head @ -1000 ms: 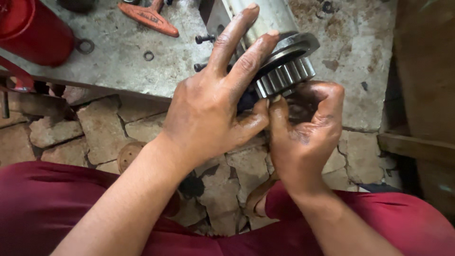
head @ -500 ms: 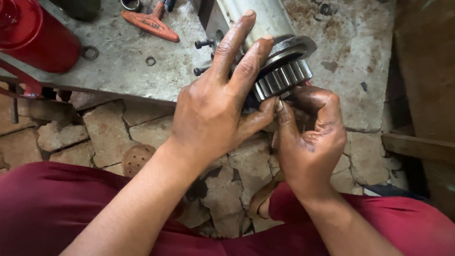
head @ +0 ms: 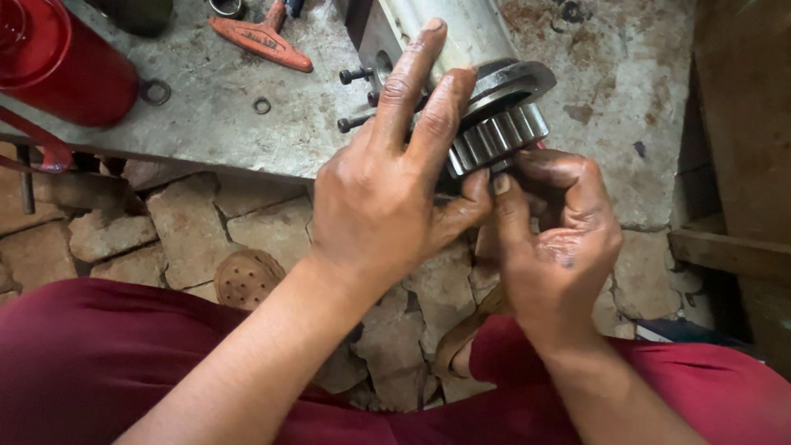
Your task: The person assembles a metal machinery housing, installing gears and small components before securing the assembly with bolts and tightening them with a wrench.
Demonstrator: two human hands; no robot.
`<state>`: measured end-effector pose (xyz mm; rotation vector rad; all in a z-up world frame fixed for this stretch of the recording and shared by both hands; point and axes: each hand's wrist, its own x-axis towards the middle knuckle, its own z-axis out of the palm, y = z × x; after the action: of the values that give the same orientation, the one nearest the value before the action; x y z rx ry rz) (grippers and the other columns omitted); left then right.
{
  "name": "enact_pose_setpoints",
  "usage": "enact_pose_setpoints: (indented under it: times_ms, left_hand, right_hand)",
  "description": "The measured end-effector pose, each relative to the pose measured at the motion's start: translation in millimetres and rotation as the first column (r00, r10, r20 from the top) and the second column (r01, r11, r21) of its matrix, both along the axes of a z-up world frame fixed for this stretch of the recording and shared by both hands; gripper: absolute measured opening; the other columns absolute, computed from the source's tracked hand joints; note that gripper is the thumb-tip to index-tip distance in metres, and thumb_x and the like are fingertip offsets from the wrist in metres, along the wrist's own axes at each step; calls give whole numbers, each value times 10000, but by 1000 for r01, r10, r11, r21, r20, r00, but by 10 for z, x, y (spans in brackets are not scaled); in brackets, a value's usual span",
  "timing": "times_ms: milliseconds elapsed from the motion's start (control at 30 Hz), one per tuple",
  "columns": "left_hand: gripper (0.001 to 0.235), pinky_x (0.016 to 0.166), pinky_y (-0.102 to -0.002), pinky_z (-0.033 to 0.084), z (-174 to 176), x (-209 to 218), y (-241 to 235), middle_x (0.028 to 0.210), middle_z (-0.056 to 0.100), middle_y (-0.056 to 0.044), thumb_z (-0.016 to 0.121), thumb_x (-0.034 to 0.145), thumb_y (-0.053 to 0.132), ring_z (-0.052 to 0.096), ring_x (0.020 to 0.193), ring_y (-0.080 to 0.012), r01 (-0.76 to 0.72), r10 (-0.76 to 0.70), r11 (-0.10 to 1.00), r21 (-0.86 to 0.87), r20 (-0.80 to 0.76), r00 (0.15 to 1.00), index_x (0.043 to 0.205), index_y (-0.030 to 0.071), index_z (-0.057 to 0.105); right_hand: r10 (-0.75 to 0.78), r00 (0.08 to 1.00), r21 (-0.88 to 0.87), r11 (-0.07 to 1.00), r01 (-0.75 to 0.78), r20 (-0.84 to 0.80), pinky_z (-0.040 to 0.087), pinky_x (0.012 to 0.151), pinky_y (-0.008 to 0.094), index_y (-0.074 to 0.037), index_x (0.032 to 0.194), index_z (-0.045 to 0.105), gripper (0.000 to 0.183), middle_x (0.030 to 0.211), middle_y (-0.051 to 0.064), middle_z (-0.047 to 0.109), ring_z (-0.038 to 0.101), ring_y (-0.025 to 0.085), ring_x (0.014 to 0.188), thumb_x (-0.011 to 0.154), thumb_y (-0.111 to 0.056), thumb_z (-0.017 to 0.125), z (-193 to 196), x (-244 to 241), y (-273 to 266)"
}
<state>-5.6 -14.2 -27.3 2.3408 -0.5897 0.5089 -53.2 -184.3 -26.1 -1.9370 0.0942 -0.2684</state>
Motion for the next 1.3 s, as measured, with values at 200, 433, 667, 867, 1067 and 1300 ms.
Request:
enact_pose_setpoints:
  times_ms: [200,433,667,867,1067,1300]
  left_hand:
    - [605,918,-333,632,-14,-24,1,1620,380,-142,716,1034,375,722,1198,-272,-7,7,1000,-4,1,1000,1486,43,487]
    - [610,917,-331,635,-28,-19,7,1625,378,-138,699,1053,416,718,1227,-276,4,-4,1000,-27,-3,1000,1490,48,484]
    - [649,894,-347,637,-17,14,-6,1608,391,-161,705,1080,490,723,1201,-294,4,-4,1000,-14,14,1000,1476,25,486]
    - [598,897,-334,634,-4,12,6,1612,392,-147,709,1084,437,737,1162,-276,4,-4,1000,-13,20,1000,1482,44,496]
    - [596,902,-333,629,14,6,6,1609,400,-143,713,1067,421,739,1144,-270,9,-9,1000,-27,13,1000,1481,44,505]
    - [631,898,-347,625,54,17,7,1639,415,-160,728,1048,402,722,1196,-299,11,-10,1000,-20,33,999,1510,33,510]
  right_hand:
    - [12,1000,116,993,-13,3,550,836,226,21,1185,569,206,1116,77,663,634,67,919,1054,-4,726,-5,11,-5]
    - [51,999,163,985,-50,0,558,868,228,11,1172,534,207,1108,81,660,641,78,953,1080,-30,715,15,44,-4]
    - [21,994,293,956,12,-108,485,549,195,-41,1113,502,180,956,58,686,590,41,662,1036,-96,655,116,85,120]
    - [-13,991,199,979,39,-131,434,512,205,-37,1086,501,126,890,20,610,515,27,618,1100,-132,583,45,84,171]
    - [48,985,479,877,39,-168,390,533,193,-66,1089,543,115,875,-8,597,492,17,658,1124,-171,511,-47,127,167]
    - [108,993,-381,921,-82,46,513,789,431,-3,1129,593,138,991,177,674,672,336,894,1097,-133,558,157,94,32]
